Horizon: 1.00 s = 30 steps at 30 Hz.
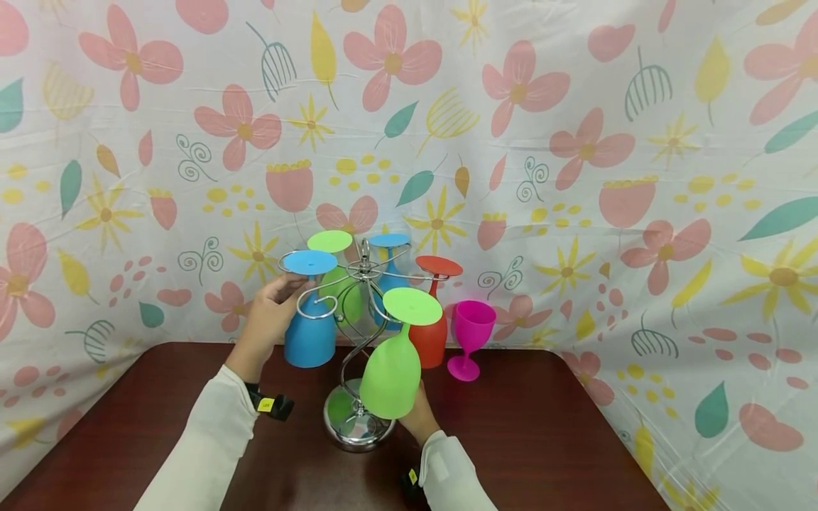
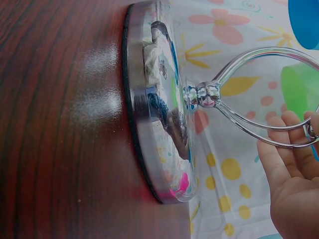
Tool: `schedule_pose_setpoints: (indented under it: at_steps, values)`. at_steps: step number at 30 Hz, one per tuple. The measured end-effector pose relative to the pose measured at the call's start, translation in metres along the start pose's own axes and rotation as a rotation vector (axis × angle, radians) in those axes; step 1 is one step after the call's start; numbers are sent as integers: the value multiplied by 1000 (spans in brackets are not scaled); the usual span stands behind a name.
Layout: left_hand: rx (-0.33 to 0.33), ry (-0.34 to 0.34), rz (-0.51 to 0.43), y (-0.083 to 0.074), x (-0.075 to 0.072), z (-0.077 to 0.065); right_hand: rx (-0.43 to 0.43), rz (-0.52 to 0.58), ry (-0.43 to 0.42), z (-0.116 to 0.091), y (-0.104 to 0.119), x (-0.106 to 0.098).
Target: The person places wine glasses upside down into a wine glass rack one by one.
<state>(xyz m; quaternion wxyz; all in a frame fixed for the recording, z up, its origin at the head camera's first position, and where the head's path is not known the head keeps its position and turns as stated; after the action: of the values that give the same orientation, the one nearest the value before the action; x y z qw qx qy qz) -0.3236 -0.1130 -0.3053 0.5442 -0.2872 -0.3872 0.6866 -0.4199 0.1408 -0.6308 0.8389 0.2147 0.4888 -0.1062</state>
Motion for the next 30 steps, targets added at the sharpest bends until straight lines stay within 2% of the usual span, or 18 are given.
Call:
schedule_pose_setpoints:
  at_steps: [3,4,5,6,7,8,10,11,12,13,14,17,19,22,23,26,29,30]
  values:
    - [-11,-7,5,2,0,3,89,159,101,55,16,-28]
    - [-14,-11,8,3,-1,4,65,99,16,50,15,-25]
    - [-17,-13,7,3,-1,5,25,150,92,52,11,-23]
    - [-21,-19,6,3,-1,6,-17,123,63,39,6,-13]
    - [-22,-23,2,4,-2,7,14,103,152,34,4,-11]
    - [-24,-30,2,4,-2,8,-93,111,246,37,-1,-4]
    - [-24,-44,5,4,-4,9,-243,501,641,56,-14,3]
    - [-21,-50,2,5,-5,9,-185,710,842,73,-18,-1]
    - [-19,-58,3,5,-6,9,-203,773,880,83,-18,0]
    - [-15,-64,2,5,-7,9,-141,922,1071,107,-21,-10]
    - [-12,-70,3,5,-8,9,-138,1039,1122,125,-20,-16]
    - [-3,-79,6,4,-10,9,-78,1082,859,140,-10,-38]
    - [-3,-90,4,5,-11,10,-95,1084,818,149,-7,-42]
    - [-4,-107,-7,6,-14,9,-243,1000,875,155,-8,-39]
    - [-5,-112,-13,7,-15,9,-395,1082,942,156,-14,-34]
    - [-7,-114,-20,8,-17,8,-525,1147,921,147,-18,-27]
    - [-16,-108,-20,8,-18,7,-522,1231,923,147,-20,-23]
    - [-17,-109,-18,7,-18,6,-418,1243,1008,153,-18,-22]
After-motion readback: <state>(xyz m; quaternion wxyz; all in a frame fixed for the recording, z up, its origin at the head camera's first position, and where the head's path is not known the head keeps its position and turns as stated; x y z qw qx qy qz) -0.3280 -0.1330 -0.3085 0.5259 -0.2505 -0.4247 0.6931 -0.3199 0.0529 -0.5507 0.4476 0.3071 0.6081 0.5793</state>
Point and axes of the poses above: each hand's wrist, its own z-axis towards the middle knuckle, its own x-axis out of the palm, y = z × x, the point moved 1 cm from there along z, towards the middle knuckle, and after that the axes turned 14 degrees about -y, right-handed, at the moved point
